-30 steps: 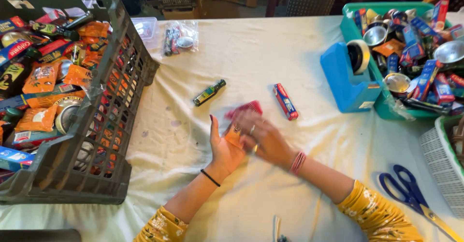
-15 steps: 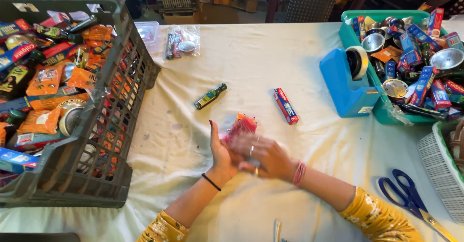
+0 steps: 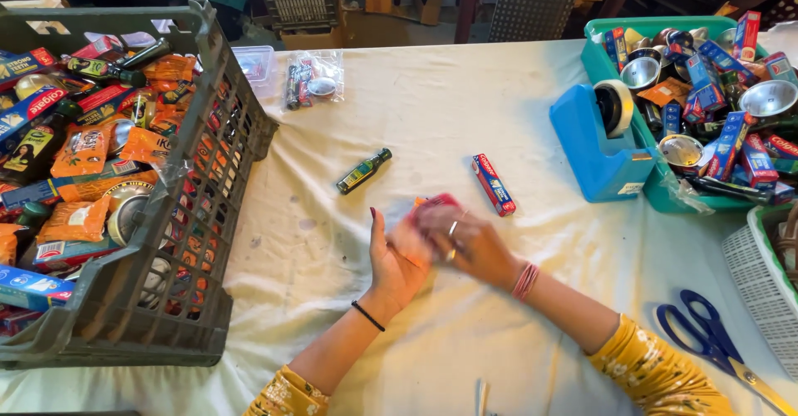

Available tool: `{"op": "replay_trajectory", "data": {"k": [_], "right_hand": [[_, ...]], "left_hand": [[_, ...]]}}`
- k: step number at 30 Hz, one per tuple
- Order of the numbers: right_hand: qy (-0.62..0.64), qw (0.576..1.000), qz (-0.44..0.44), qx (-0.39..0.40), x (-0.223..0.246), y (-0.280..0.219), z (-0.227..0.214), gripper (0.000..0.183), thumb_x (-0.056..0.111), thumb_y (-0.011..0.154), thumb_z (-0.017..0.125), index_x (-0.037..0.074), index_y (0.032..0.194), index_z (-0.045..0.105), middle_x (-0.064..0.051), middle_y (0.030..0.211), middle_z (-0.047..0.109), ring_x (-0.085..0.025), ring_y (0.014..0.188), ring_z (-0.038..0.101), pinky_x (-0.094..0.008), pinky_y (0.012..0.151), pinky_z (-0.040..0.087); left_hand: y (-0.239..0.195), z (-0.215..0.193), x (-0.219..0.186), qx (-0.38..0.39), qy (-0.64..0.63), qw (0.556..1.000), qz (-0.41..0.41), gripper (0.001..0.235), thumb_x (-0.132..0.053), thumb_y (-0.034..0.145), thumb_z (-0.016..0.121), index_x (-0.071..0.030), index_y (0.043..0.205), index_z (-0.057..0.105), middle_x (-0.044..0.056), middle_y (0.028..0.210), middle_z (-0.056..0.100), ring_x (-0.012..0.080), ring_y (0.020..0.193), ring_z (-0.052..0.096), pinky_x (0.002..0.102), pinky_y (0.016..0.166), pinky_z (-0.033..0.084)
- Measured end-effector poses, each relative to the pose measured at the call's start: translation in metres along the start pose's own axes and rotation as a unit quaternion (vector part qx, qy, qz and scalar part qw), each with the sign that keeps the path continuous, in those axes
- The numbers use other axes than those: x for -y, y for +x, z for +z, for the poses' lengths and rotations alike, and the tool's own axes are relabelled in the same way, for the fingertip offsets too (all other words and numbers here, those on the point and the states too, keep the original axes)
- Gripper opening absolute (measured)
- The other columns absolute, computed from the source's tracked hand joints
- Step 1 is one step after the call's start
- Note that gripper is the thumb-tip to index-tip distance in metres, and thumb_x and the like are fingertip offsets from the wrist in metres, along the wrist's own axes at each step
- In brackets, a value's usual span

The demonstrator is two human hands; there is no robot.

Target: The person wipes a small bottle and a toothpaste tube with a patterned cloth on a table. They then place the bottle, toothpaste, and a small packet into a clear plastic bag. The person picks up additional items from a crate, wipes them with the cloth, and places them into the bag.

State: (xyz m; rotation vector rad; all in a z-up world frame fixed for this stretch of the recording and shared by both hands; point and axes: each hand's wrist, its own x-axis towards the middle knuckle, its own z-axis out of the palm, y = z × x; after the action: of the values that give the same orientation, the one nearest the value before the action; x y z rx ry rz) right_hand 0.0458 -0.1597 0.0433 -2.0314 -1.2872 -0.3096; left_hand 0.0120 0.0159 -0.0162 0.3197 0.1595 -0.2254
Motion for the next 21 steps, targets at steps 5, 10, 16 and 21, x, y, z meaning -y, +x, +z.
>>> {"op": "replay_trajectory", "data": {"k": [5, 10, 16, 21], "right_hand": [[-0.046, 0.999, -0.016, -0.024, 0.007, -0.002, 0.002, 0.041, 0.012, 0.079, 0.075, 0.0, 0.118, 0.066, -0.016, 0.124, 0.067, -0.036, 0.121, 0.062, -0.043, 0.102, 0.051], [0.032, 0.998, 0.04, -0.039, 0.014, 0.01, -0.002, 0.026, 0.007, 0.09, 0.07, 0.003, 0.115, 0.067, -0.012, 0.121, 0.069, -0.03, 0.12, 0.065, -0.041, 0.103, 0.054], [-0.047, 0.995, -0.086, -0.005, 0.019, 0.011, -0.006, 0.046, 0.003, 0.071, 0.066, 0.0, 0.117, 0.067, -0.019, 0.129, 0.066, -0.039, 0.127, 0.058, -0.049, 0.108, 0.045], [0.024, 0.999, -0.014, -0.026, 0.011, 0.012, -0.001, 0.027, 0.007, 0.091, 0.069, 0.004, 0.117, 0.066, -0.013, 0.126, 0.067, -0.032, 0.127, 0.061, -0.045, 0.112, 0.047]], "left_hand": [[-0.014, 0.04, -0.006, 0.041, -0.021, 0.999, -0.005, 0.084, -0.069, 0.092, 0.044, 0.001, 0.139, 0.055, 0.008, 0.132, 0.068, 0.0165, 0.121, 0.064, 0.029, 0.103, 0.052], [0.009, -0.014, 0.004, 0.15, -0.036, 0.988, -0.015, 0.075, -0.068, 0.106, 0.044, -0.001, 0.137, 0.058, 0.008, 0.121, 0.069, 0.0189, 0.108, 0.065, 0.034, 0.094, 0.052], [-0.018, 0.061, -0.012, -0.098, 0.028, 0.994, -0.044, 0.065, -0.064, 0.091, 0.04, -0.008, 0.117, 0.064, 0.002, 0.1, 0.07, 0.0118, 0.089, 0.067, 0.026, 0.08, 0.053], [0.014, -0.023, 0.009, 0.101, -0.04, 0.994, -0.016, 0.057, -0.059, 0.107, 0.04, -0.008, 0.111, 0.064, 0.003, 0.101, 0.069, 0.0129, 0.094, 0.066, 0.028, 0.089, 0.052]]}}
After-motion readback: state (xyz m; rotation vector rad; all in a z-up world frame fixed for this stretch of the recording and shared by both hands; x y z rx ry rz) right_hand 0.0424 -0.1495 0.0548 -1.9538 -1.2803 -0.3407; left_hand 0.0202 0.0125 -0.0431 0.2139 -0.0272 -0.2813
